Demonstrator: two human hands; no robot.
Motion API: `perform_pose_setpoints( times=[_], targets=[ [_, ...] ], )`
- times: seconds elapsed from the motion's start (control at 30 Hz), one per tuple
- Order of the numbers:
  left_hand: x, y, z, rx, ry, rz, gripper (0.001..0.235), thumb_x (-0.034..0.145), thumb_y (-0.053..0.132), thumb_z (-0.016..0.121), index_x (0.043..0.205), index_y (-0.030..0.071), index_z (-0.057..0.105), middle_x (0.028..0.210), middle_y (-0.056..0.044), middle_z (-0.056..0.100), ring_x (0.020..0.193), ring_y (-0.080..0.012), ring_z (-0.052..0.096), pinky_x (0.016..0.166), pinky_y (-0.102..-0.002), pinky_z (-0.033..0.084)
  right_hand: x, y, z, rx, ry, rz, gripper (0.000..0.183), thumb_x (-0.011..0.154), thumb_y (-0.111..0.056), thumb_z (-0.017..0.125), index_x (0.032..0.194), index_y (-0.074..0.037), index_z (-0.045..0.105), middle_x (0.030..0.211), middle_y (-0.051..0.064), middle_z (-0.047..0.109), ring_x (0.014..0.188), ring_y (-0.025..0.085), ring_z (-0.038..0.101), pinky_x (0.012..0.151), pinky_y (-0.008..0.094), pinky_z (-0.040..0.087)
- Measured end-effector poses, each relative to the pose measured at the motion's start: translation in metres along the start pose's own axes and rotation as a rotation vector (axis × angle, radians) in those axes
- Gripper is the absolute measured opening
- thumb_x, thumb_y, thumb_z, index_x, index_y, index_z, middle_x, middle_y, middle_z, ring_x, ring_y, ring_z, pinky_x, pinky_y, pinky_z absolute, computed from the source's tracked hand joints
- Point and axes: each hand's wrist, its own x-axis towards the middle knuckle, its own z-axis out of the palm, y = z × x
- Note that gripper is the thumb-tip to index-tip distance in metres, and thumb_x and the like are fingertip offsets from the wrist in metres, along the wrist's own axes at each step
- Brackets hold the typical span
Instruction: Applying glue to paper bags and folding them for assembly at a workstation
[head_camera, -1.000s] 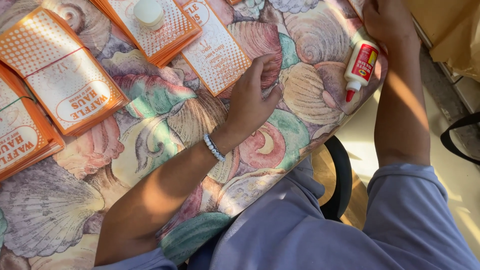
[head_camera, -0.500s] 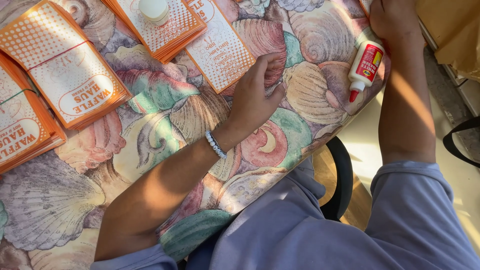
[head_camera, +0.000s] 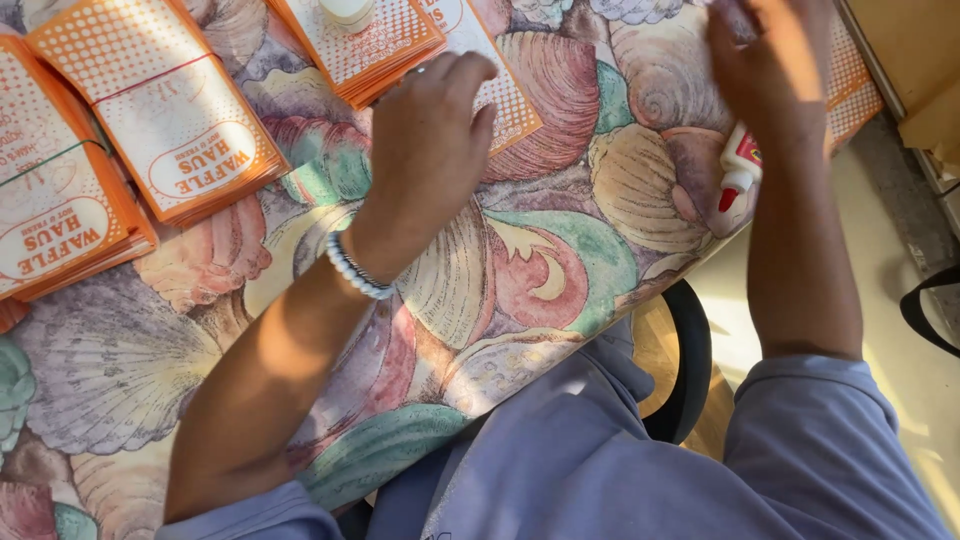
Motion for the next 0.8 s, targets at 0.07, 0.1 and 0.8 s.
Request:
perform_pose_setpoints(
  times=[0.07,0.1,0.8],
  targets=[
    [-0.015,-0.012,0.002,-0.013,-0.043,0.043,0.024,0.096,0.01,0.074,0.117,0.002,0.069,0.107,-0.01,0.074,0.09,-0.0229,0.069,0.073,-0.033,0.055,0.014,-0.047,-0.003,0.139,-0.107,0.056,0.026,0.107,0.011,0.07,0.133,0.01,0.071,0.124,0.024,0.072,0.109,0.035,0.067,0.092,0.043,0.051],
    [-0.022,-0.019,0.002,-0.028,-0.086,0.09,0.025,0.099,0.012,0.072,0.119,-0.002,0.068,0.111,-0.014,0.073,0.095,-0.0263,0.069,0.076,-0.034,0.057,0.02,-0.072,-0.005,0.277,-0.215,0.11,0.035,0.106,0.008,0.075,0.138,0.016,0.065,0.135,0.031,0.068,0.124,0.042,0.065,0.107,0.048,0.048],
    [-0.051,-0.004,0.027,0.37,-0.131,0.258,0.01,0.101,0.005,0.062,0.095,0.008,0.07,0.078,-0.006,0.072,0.055,-0.0147,0.063,0.048,-0.028,0.047,-0.016,-0.167,0.027,0.524,-0.201,0.553,0.056,0.111,-0.024,0.059,0.155,0.0,0.035,0.126,0.024,0.071,0.106,0.034,0.073,0.088,0.044,0.065]
  ],
)
